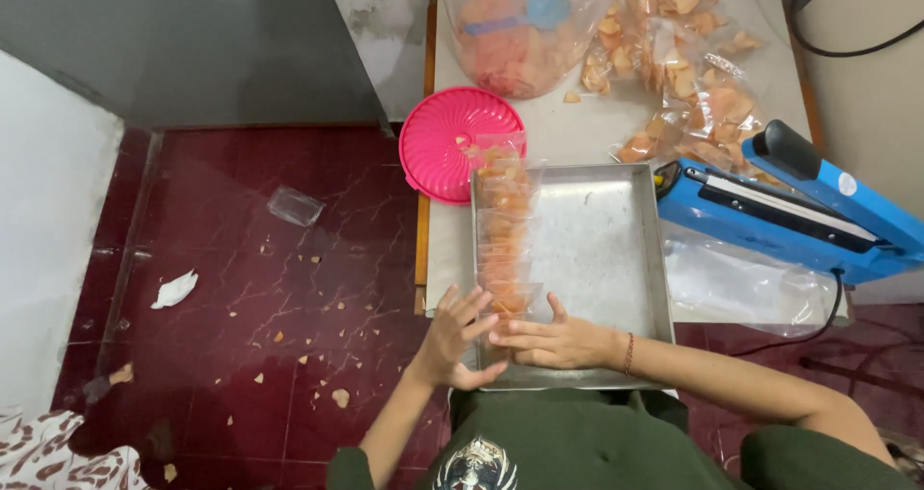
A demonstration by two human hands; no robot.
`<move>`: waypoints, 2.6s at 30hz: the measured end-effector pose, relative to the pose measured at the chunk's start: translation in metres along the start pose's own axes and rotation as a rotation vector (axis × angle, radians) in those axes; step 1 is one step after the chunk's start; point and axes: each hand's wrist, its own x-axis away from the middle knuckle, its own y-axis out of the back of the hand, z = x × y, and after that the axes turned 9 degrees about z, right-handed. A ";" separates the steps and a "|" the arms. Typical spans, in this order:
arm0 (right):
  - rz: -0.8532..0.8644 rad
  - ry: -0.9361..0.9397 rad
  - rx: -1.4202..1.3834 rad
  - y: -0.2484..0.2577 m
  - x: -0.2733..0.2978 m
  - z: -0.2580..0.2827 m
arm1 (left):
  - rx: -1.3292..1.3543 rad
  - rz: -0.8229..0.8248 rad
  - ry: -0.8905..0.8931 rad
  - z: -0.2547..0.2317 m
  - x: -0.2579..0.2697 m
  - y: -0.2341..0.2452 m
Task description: Arranging small plastic bags of snacks onto a metal tray for further processing or packaging.
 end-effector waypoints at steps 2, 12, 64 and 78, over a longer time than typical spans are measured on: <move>-0.023 0.001 -0.037 0.011 -0.010 -0.002 | -0.139 0.074 0.117 -0.014 0.001 0.000; -0.259 -0.514 0.596 0.116 0.002 -0.209 | -0.126 0.009 0.162 -0.021 -0.003 0.000; 0.081 -0.411 -0.717 0.068 -0.047 0.030 | -0.081 0.074 0.017 -0.023 -0.012 0.013; -0.331 -0.537 -0.580 0.084 -0.046 0.059 | -0.081 0.101 -0.017 -0.029 -0.017 0.018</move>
